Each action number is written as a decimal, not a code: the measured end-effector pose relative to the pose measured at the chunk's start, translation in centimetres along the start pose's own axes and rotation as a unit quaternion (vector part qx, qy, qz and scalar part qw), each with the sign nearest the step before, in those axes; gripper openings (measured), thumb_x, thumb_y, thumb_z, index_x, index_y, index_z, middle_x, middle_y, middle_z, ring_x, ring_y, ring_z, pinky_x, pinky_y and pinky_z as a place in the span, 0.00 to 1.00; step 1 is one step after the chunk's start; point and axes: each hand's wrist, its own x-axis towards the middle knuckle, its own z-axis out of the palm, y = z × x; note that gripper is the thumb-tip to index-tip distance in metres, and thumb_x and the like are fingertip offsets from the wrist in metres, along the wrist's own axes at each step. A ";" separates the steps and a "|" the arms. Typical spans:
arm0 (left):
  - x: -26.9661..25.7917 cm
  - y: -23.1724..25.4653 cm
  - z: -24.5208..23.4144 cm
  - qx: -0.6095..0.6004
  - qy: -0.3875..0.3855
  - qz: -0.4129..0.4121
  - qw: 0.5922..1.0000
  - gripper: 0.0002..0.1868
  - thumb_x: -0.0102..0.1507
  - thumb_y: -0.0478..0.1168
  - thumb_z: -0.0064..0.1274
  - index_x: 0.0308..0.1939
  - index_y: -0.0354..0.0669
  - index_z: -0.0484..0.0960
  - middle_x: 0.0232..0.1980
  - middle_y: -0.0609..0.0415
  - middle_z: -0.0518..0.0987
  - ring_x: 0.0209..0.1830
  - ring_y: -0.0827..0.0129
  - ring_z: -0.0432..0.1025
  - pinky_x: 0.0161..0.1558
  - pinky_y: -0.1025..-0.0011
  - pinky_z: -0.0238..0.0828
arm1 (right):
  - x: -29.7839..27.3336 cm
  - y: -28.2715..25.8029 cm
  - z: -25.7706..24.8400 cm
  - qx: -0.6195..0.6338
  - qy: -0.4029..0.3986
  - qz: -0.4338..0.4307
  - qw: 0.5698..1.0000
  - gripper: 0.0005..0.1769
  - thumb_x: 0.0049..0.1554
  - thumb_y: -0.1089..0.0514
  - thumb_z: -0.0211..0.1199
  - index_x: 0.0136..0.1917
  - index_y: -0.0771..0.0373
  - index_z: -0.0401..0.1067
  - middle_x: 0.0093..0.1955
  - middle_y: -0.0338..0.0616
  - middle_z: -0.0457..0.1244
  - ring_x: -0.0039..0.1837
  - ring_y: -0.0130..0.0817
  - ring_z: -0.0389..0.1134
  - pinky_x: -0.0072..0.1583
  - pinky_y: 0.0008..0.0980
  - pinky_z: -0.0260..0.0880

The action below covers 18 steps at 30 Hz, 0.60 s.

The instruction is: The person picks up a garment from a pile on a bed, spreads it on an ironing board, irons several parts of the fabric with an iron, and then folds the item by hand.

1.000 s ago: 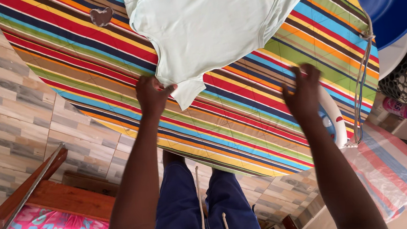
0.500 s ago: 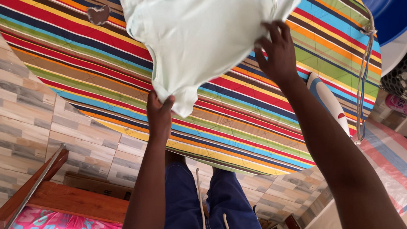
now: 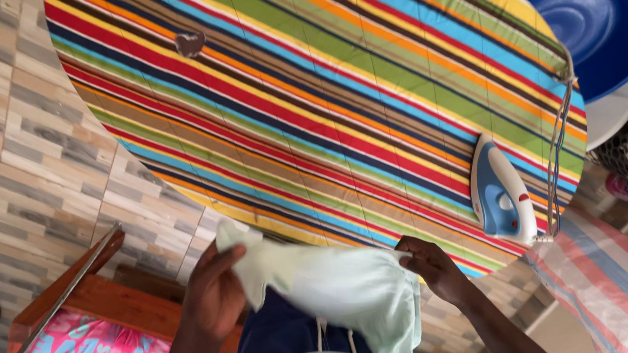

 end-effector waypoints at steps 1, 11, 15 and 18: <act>2.6 0.1 0.9 -0.008 -0.013 0.009 1.000 0.18 0.62 0.30 0.54 0.57 0.37 0.76 0.51 0.50 0.81 0.53 0.62 0.77 0.56 0.60 0.74 | 1.1 0.6 -0.4 0.006 0.015 -0.005 1.000 0.11 0.63 0.55 0.59 0.49 0.66 0.70 0.41 0.36 0.57 0.46 0.25 0.56 0.51 0.29 0.60; 30.9 2.5 12.9 0.128 -0.129 0.216 0.959 0.15 0.68 0.41 0.52 0.53 0.37 0.71 0.53 0.42 0.80 0.52 0.50 0.79 0.54 0.57 0.80 | 20.4 -1.0 -8.3 -0.043 0.278 -0.089 0.955 0.21 0.66 0.44 0.59 0.57 0.64 0.69 0.43 0.39 0.63 0.44 0.26 0.63 0.47 0.28 0.65; 33.3 1.3 8.9 0.406 0.035 0.436 0.803 0.09 0.70 0.39 0.53 0.52 0.40 0.75 0.54 0.49 0.82 0.53 0.60 0.79 0.53 0.62 0.78 | 21.1 -3.6 -6.7 -0.061 0.328 -0.123 0.935 0.20 0.61 0.52 0.68 0.59 0.68 0.69 0.51 0.47 0.70 0.51 0.27 0.72 0.53 0.27 0.72; 31.2 2.5 4.5 0.507 0.093 0.522 0.680 0.09 0.69 0.35 0.53 0.54 0.42 0.76 0.56 0.53 0.79 0.57 0.63 0.76 0.58 0.61 0.79 | 20.0 -4.6 -5.4 -0.069 0.336 -0.067 0.937 0.21 0.60 0.53 0.68 0.59 0.69 0.69 0.49 0.48 0.71 0.48 0.27 0.72 0.51 0.26 0.72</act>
